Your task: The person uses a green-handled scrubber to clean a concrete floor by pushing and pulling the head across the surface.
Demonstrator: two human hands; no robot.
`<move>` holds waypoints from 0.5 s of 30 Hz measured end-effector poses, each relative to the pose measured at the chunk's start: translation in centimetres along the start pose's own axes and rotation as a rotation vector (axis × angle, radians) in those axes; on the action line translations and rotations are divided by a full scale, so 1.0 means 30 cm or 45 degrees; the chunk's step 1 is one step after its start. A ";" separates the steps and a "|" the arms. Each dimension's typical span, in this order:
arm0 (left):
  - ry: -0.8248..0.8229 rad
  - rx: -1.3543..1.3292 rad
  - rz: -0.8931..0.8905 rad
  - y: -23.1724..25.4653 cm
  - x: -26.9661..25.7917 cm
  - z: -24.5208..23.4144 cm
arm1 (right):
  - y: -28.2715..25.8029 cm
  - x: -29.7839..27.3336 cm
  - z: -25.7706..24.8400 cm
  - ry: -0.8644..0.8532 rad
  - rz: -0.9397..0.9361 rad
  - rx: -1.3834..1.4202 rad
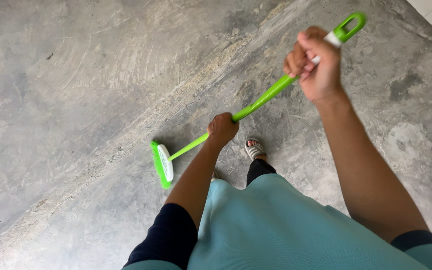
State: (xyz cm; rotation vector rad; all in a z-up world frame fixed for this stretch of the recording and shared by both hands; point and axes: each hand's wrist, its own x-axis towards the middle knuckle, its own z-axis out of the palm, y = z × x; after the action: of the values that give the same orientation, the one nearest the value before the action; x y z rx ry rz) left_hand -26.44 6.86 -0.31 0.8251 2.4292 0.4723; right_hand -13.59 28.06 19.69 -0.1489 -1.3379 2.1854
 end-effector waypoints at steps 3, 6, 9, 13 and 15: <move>-0.064 0.009 -0.140 -0.041 0.013 0.028 | 0.083 0.023 -0.032 0.011 0.035 0.009; -0.055 0.072 -0.272 -0.127 0.009 0.071 | 0.175 0.014 -0.052 -0.009 0.111 0.030; -0.099 0.111 -0.333 -0.246 0.019 0.107 | 0.258 -0.003 -0.058 -0.057 0.258 0.068; -0.163 0.221 -0.414 -0.392 0.012 0.128 | 0.329 -0.036 -0.053 -0.229 0.419 0.132; -0.146 0.281 -0.407 -0.385 0.010 0.142 | 0.317 -0.047 -0.080 -0.254 0.426 0.140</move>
State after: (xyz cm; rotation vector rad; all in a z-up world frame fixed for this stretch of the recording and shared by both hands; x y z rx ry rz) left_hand -29.44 -0.98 -9.32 0.5173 2.4715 0.0358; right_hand -15.38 25.97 10.16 -0.1225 -1.3744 2.6078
